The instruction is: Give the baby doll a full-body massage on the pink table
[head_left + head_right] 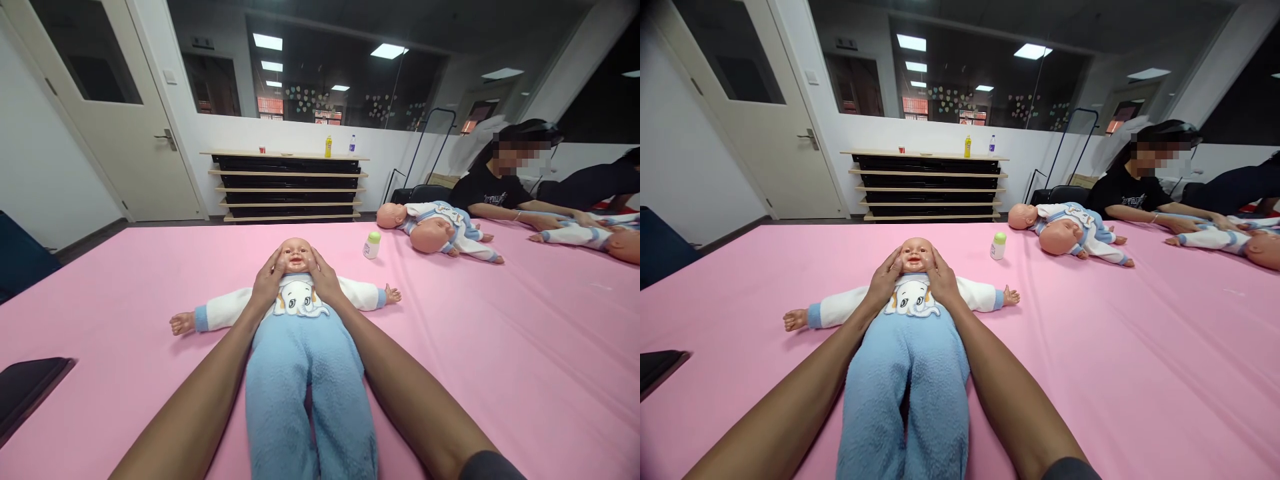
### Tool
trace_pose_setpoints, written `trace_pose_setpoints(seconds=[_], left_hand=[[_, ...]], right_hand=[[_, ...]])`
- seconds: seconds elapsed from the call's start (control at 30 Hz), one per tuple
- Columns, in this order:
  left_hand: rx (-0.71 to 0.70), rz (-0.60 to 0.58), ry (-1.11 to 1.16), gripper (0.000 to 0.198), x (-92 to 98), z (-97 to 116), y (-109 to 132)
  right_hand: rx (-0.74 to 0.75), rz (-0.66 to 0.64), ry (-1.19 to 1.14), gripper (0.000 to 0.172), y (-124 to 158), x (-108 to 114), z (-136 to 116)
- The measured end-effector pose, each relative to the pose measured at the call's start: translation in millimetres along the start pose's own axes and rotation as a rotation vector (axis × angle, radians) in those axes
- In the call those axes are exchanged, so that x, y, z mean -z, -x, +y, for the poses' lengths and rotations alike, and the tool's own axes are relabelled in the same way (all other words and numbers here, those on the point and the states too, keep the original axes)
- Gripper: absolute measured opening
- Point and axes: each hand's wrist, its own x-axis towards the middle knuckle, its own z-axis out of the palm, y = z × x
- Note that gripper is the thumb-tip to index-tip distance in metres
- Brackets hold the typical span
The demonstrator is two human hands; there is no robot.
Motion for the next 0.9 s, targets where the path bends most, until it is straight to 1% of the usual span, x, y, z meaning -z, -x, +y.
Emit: trace_pose_setpoints(seconds=[0.1, 0.13, 0.27, 0.33, 0.43, 0.5, 0.53, 0.6, 0.7, 0.73, 0.8, 0.9], left_hand=[[0.015, -0.039, -0.059, 0.083, 0.0, 4.6, 2.9], [0.014, -0.048, -0.065, 0.085, -0.1, 5.3, 3.4], [-0.011, -0.054, -0.035, 0.072, -0.7, 2.2, 2.0], [-0.031, -0.051, -0.006, 0.065, -0.9, -1.1, 0.4], [-0.052, -0.028, 0.03, 0.059, -0.5, -3.7, -1.2], [-0.05, -0.007, 0.046, 0.058, 0.3, -2.7, -1.4], [-0.04, 0.0, 0.043, 0.058, 0.8, -1.6, -1.2], [-0.005, -0.004, 0.022, 0.064, 1.8, 1.0, -0.5], [0.031, -0.055, -0.03, 0.089, 2.6, 2.9, 0.3], [0.036, -0.073, -0.043, 0.093, 2.6, 2.5, 0.2], [0.05, -0.09, -0.049, 0.091, 2.3, 0.5, -0.6], [0.065, -0.076, -0.01, 0.082, 1.2, -3.2, -2.6]], right_hand=[[-0.001, -0.048, 0.033, 0.083, 1.1, 1.1, -2.3], [-0.002, -0.055, 0.036, 0.085, 1.3, 1.4, -2.8], [-0.025, -0.061, 0.034, 0.076, 1.3, 1.6, -1.4], [-0.004, -0.048, 0.011, 0.069, 0.5, 0.9, 0.9], [0.043, -0.002, -0.034, 0.059, -0.7, -0.2, 3.9], [0.046, 0.042, -0.05, 0.057, -1.1, -0.4, 4.4], [0.039, 0.053, -0.048, 0.057, -1.1, -0.2, 4.0], [0.011, 0.03, -0.018, 0.06, -0.7, 0.7, 2.3], [-0.024, -0.039, 0.051, 0.08, 0.0, 2.0, -0.7], [-0.034, -0.052, 0.065, 0.085, 0.1, 2.2, -1.4], [-0.048, -0.061, 0.069, 0.087, 0.0, 2.2, -2.1], [-0.056, -0.051, 0.051, 0.079, -0.3, 1.8, -2.1]])
